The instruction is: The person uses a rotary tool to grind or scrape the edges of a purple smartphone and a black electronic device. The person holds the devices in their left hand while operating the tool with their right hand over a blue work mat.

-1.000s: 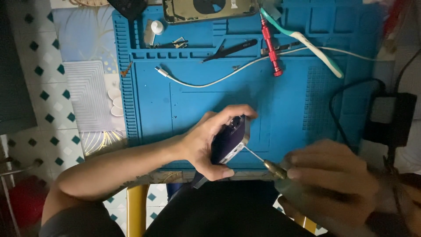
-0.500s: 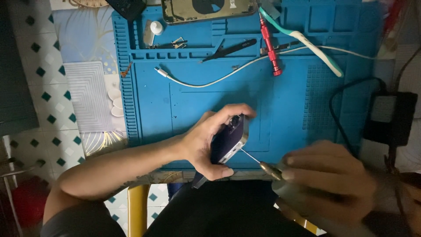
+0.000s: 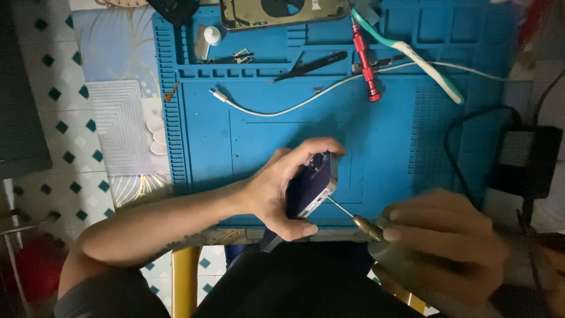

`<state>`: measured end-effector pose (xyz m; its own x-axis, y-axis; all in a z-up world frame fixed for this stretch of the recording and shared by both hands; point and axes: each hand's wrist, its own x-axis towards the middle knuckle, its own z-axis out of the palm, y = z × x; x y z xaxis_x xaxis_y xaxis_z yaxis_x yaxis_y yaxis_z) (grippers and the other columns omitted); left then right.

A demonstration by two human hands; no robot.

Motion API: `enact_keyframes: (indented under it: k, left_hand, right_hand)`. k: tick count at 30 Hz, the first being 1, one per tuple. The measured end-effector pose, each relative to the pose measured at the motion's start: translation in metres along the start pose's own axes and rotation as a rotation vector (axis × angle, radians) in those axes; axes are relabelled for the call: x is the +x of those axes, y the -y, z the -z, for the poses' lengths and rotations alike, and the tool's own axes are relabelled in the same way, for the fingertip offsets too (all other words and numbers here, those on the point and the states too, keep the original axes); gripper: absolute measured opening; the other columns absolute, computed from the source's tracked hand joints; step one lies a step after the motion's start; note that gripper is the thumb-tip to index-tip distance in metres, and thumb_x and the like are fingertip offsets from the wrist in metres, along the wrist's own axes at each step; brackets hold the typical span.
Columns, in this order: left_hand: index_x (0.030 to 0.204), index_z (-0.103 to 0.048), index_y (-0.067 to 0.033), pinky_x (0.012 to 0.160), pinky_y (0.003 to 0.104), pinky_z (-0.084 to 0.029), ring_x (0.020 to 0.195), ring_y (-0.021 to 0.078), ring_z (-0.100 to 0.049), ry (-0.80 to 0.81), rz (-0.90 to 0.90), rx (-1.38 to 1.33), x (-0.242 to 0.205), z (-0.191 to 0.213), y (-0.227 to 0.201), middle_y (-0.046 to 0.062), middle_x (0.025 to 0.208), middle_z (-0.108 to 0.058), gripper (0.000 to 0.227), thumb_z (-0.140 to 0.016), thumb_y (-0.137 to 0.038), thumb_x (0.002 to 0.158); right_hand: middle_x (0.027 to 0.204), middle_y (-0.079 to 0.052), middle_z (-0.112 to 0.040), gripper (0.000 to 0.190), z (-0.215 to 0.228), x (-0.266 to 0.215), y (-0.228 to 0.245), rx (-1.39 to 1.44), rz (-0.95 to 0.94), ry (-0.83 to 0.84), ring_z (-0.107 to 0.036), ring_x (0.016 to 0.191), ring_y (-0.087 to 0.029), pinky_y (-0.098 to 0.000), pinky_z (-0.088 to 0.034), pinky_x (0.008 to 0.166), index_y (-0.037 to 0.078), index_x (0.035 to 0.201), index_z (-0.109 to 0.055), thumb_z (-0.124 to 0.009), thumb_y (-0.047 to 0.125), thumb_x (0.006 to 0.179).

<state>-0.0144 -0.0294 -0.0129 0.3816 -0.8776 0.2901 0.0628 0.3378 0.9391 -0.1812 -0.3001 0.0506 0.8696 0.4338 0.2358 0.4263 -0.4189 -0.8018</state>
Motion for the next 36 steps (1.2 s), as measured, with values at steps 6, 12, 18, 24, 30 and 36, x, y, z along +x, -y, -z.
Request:
enact_keyframes:
  k: [6, 12, 18, 24, 30, 36]
  left_hand:
    - [0.151, -0.035, -0.0080, 0.086, 0.032, -0.059, 0.094, 0.0194, -0.067, 0.000, 0.027, 0.004, 0.001, 0.000, -0.002, 0.010, 0.118, -0.064, 0.088, -0.077, -0.043, 0.082]
    - [0.151, -0.034, -0.0105, 0.082, 0.030, -0.060, 0.091, 0.0186, -0.067, 0.000, 0.015, 0.015, 0.001, 0.001, -0.001, 0.008, 0.116, -0.063, 0.086, -0.075, -0.047, 0.084]
    - [0.150, -0.036, -0.0092, 0.082, 0.031, -0.058, 0.091, 0.0188, -0.066, -0.001, 0.040, 0.024, 0.003, 0.001, -0.005, 0.008, 0.114, -0.064, 0.087, -0.075, -0.047, 0.082]
    - [0.149, -0.037, -0.0084, 0.080, 0.030, -0.059, 0.087, 0.0176, -0.067, -0.012, 0.014, 0.045, 0.003, 0.000, -0.003, 0.008, 0.112, -0.066, 0.086, -0.075, -0.047, 0.083]
    - [0.149, -0.036, -0.0091, 0.083, 0.030, -0.059, 0.092, 0.0175, -0.066, 0.001, 0.040, 0.036, 0.002, 0.001, -0.003, 0.008, 0.115, -0.063, 0.087, -0.076, -0.046, 0.081]
    - [0.150, -0.036, -0.0074, 0.081, 0.030, -0.057, 0.088, 0.0178, -0.065, -0.010, 0.025, 0.022, 0.002, 0.000, -0.001, 0.008, 0.112, -0.065, 0.088, -0.075, -0.048, 0.083]
  right_hand:
    - [0.118, -0.008, -0.076, 0.037, 0.000, 0.004, 0.003, 0.022, -0.003, -0.014, -0.080, 0.099, -0.015, -0.0283, -0.065, 0.083, 0.016, 0.133, -0.058, -0.059, 0.026, 0.098]
    - [0.124, -0.006, -0.072, 0.038, 0.000, -0.010, -0.003, -0.010, -0.019, 0.016, -0.077, 0.107, -0.015, -0.0307, -0.063, 0.090, 0.018, 0.133, -0.059, -0.060, 0.029, 0.096]
    - [0.117, -0.006, -0.075, 0.036, 0.003, 0.002, -0.001, -0.034, 0.012, 0.016, -0.078, 0.099, -0.014, -0.0303, -0.062, 0.085, 0.017, 0.130, -0.059, -0.057, 0.031, 0.097]
    - [0.120, -0.004, -0.075, 0.039, 0.003, 0.000, -0.002, 0.062, -0.020, 0.035, -0.080, 0.099, -0.012, -0.0260, -0.067, 0.082, 0.017, 0.137, -0.055, -0.055, 0.031, 0.101]
    - [0.117, -0.006, -0.075, 0.039, 0.004, -0.001, -0.001, -0.020, -0.055, 0.045, -0.078, 0.099, -0.014, -0.0304, -0.062, 0.084, 0.019, 0.134, -0.057, -0.055, 0.036, 0.099]
    - [0.119, -0.007, -0.075, 0.040, 0.005, -0.003, -0.001, -0.012, -0.035, 0.042, -0.079, 0.101, -0.016, -0.0298, -0.064, 0.084, 0.016, 0.135, -0.057, -0.057, 0.031, 0.097]
